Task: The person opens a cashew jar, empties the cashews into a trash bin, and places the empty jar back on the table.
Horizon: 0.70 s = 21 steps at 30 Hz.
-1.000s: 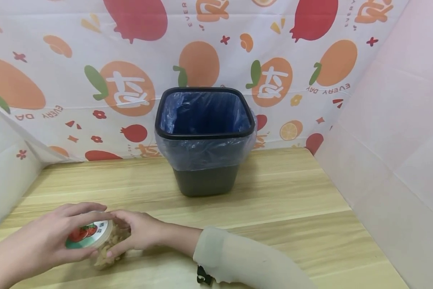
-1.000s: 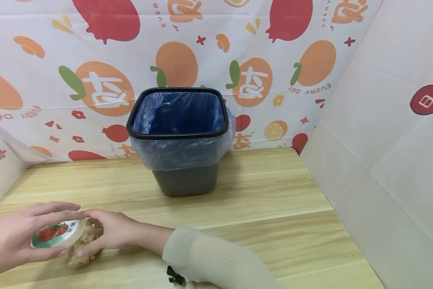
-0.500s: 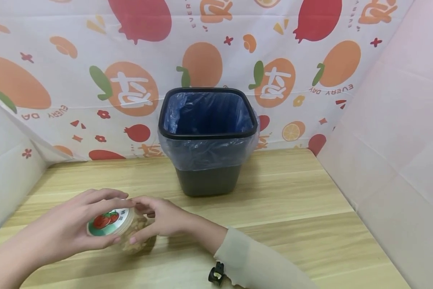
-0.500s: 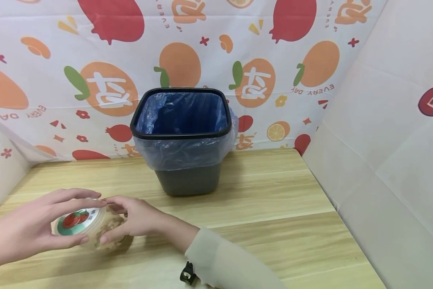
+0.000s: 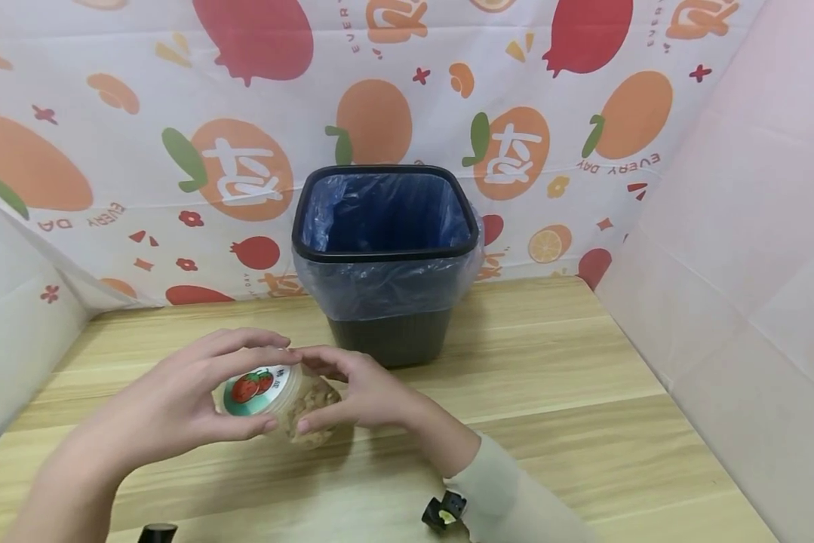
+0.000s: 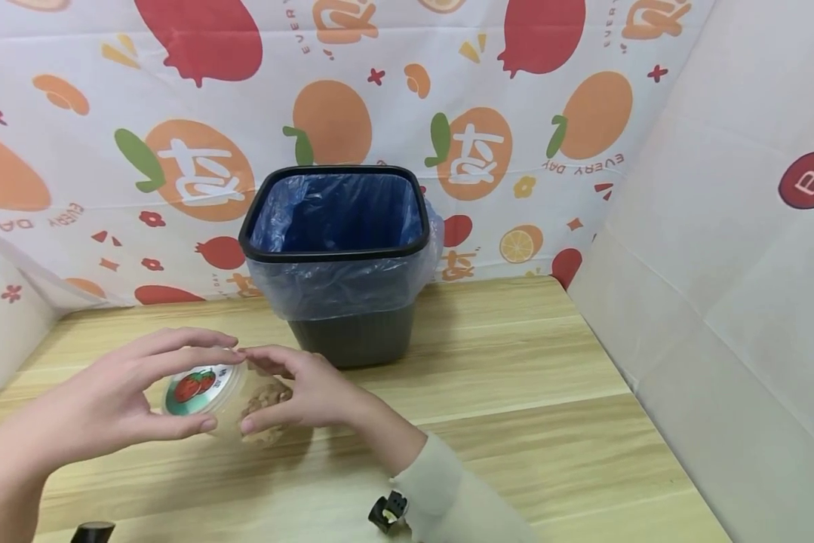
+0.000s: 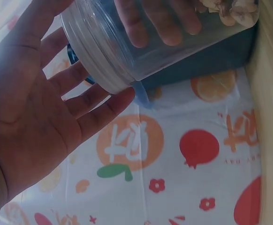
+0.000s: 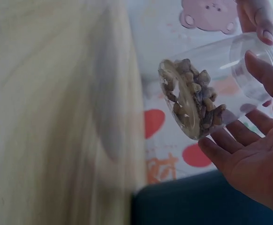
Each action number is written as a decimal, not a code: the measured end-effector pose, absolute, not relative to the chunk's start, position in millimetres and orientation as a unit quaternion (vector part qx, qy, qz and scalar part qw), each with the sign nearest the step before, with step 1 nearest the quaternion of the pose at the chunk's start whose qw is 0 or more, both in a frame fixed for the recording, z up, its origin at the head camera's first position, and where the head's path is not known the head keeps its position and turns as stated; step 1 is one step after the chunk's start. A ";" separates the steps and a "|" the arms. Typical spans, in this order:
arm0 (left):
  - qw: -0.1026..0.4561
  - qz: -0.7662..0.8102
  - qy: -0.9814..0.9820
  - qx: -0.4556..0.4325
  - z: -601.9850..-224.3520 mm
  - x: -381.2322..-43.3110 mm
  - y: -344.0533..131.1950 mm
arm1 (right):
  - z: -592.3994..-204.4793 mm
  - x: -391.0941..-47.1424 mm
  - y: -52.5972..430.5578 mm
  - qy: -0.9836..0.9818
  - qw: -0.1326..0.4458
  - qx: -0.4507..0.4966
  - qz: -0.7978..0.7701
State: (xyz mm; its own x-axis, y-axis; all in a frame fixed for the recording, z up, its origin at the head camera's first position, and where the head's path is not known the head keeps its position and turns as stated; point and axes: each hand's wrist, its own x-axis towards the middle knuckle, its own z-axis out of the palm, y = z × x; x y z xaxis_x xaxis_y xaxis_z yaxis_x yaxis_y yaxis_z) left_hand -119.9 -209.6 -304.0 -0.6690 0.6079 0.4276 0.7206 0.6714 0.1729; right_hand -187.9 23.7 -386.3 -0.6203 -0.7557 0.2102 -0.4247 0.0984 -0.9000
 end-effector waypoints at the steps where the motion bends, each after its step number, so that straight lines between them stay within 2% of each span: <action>1: 0.170 -0.167 -0.898 -0.370 -302.7 -120.6 -207.3 | -384.7 -188.2 27.2 0.725 0.150 -0.411 -0.532; 7: 0.174 -0.181 -0.889 -0.383 -296.5 -128.2 -192.3 | -377.3 -193.9 48.5 0.712 0.126 -0.431 -0.540; 21: 0.168 -0.262 -0.872 -0.377 -294.4 -140.4 -160.5 | -360.6 -198.3 89.9 0.706 0.117 -0.418 -0.559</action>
State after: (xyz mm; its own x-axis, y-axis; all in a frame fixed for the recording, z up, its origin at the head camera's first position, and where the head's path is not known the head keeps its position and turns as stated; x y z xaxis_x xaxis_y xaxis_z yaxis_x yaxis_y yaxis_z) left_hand -140.4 -160.5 -294.4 -0.6592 0.5700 0.4905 0.7459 0.5781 0.3307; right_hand -198.3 89.9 -360.6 -0.6225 -0.7218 0.3026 -0.4604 0.0251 -0.8873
